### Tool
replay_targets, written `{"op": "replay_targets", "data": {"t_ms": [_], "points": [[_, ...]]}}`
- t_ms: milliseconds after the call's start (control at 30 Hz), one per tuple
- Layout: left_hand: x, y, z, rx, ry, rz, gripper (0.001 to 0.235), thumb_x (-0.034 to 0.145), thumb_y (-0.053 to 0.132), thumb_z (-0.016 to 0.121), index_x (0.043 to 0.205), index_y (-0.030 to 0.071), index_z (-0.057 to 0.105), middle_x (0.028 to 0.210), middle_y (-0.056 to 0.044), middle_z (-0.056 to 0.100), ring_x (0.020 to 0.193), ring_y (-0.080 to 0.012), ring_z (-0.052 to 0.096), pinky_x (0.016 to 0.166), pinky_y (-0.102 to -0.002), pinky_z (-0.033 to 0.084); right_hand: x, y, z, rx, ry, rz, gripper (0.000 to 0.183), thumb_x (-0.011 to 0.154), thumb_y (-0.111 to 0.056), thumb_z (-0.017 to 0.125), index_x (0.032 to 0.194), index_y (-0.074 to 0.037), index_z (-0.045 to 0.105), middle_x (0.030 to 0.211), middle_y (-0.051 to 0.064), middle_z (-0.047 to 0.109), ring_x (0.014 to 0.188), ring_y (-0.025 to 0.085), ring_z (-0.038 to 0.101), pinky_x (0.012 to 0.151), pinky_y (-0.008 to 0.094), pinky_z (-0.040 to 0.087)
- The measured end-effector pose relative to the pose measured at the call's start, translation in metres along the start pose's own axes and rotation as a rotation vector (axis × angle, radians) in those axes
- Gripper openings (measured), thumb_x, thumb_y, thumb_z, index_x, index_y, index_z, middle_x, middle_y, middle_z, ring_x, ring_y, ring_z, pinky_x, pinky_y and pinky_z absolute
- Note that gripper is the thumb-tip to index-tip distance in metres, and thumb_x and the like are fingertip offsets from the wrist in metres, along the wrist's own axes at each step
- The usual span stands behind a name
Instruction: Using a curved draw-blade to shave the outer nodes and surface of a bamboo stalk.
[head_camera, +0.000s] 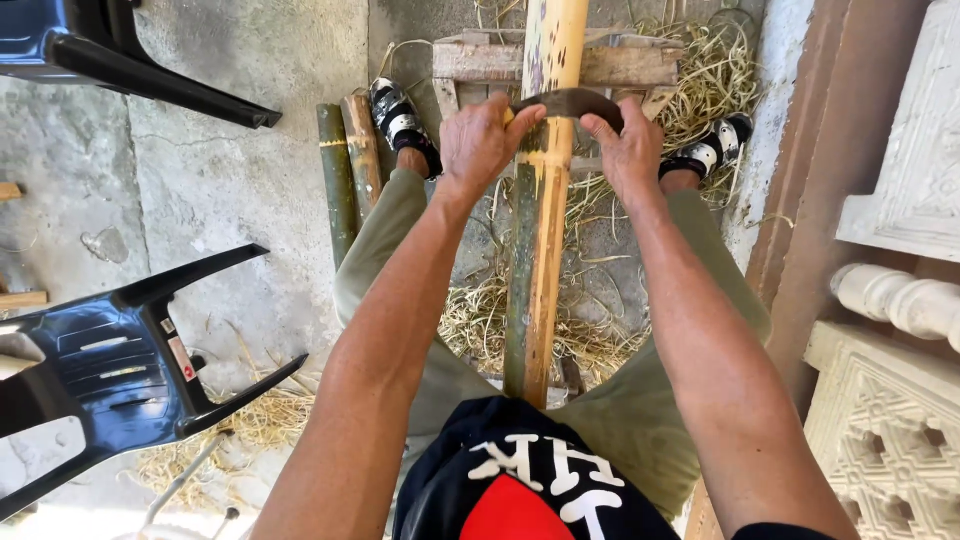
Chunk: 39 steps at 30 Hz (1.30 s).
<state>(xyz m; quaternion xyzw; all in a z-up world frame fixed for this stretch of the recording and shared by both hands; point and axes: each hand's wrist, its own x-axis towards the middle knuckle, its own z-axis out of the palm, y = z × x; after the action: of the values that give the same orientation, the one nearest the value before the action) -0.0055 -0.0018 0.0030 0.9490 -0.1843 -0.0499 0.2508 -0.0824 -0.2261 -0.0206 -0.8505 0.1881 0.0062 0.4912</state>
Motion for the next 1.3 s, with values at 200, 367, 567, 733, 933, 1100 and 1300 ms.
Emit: {"op": "replay_targets", "data": {"t_ms": [200, 367, 567, 733, 933, 1100, 1300], "points": [[-0.042, 0.024, -0.025, 0.026, 0.014, -0.034, 0.060, 0.092, 0.067, 0.061, 0.078, 0.010, 0.069, 0.051, -0.006, 0.060, 0.043, -0.0202, 0.056, 0.043, -0.041, 0.047, -0.033, 0.007, -0.005, -0.110, -0.065, 0.046, 0.057, 0.089, -0.064, 0.066, 0.104, -0.008, 0.059, 0.080, 0.006, 0.067, 0.062, 0.016, 0.063, 0.054, 0.036, 0.055], [-0.082, 0.027, -0.021, 0.076, 0.018, -0.044, 0.061, 0.093, 0.068, 0.062, 0.074, 0.010, 0.068, 0.052, -0.008, 0.059, 0.046, -0.0231, 0.056, 0.045, -0.042, 0.046, -0.073, -0.001, -0.008, -0.177, -0.090, 0.073, 0.052, 0.091, -0.057, 0.070, 0.103, -0.008, 0.061, 0.080, 0.010, 0.069, 0.064, 0.018, 0.063, 0.058, 0.039, 0.053], [-0.170, 0.024, -0.004, -0.049, 0.073, 0.006, 0.054, 0.094, 0.060, 0.064, 0.070, 0.012, 0.056, 0.047, 0.000, 0.049, 0.037, -0.0158, 0.041, 0.036, -0.037, 0.034, -0.158, 0.015, 0.004, -0.095, -0.064, 0.068, 0.032, 0.100, -0.042, 0.063, 0.101, -0.010, 0.059, 0.081, 0.008, 0.069, 0.054, 0.010, 0.059, 0.039, 0.027, 0.048], [-0.262, 0.030, -0.013, -0.091, 0.102, 0.108, 0.056, 0.100, 0.058, 0.063, 0.070, 0.012, 0.050, 0.051, 0.002, 0.042, 0.041, -0.0101, 0.033, 0.038, -0.033, 0.030, -0.263, 0.047, 0.002, -0.130, -0.190, 0.153, 0.039, 0.102, -0.043, 0.062, 0.092, -0.006, 0.057, 0.072, 0.007, 0.065, 0.044, 0.011, 0.047, 0.032, 0.027, 0.038], [-0.212, 0.001, 0.001, -0.116, -0.196, 0.020, 0.059, 0.092, 0.067, 0.058, 0.063, 0.015, 0.054, 0.047, 0.005, 0.044, 0.038, -0.0079, 0.031, 0.033, -0.032, 0.026, -0.196, 0.025, -0.011, -0.009, -0.557, 0.393, 0.041, 0.092, -0.046, 0.063, 0.115, -0.013, 0.070, 0.062, 0.000, 0.060, 0.039, 0.007, 0.042, 0.030, 0.023, 0.033], [-0.065, -0.007, 0.007, 0.002, 0.057, 0.012, 0.058, 0.098, 0.066, 0.058, 0.070, 0.014, 0.058, 0.047, 0.005, 0.045, 0.038, -0.0081, 0.033, 0.034, -0.032, 0.028, -0.048, -0.017, -0.006, 0.071, -0.123, 0.036, 0.031, 0.098, -0.038, 0.070, 0.108, -0.008, 0.067, 0.084, 0.005, 0.070, 0.051, 0.008, 0.055, 0.041, 0.024, 0.046], [-0.024, 0.022, -0.013, 0.096, 0.232, 0.052, 0.062, 0.094, 0.069, 0.061, 0.072, 0.011, 0.062, 0.052, -0.006, 0.059, 0.041, -0.0186, 0.053, 0.041, -0.038, 0.044, -0.008, -0.002, -0.002, 0.039, -0.054, -0.021, 0.041, 0.099, -0.045, 0.072, 0.107, -0.005, 0.066, 0.087, 0.007, 0.069, 0.060, 0.013, 0.060, 0.050, 0.031, 0.053]]}}
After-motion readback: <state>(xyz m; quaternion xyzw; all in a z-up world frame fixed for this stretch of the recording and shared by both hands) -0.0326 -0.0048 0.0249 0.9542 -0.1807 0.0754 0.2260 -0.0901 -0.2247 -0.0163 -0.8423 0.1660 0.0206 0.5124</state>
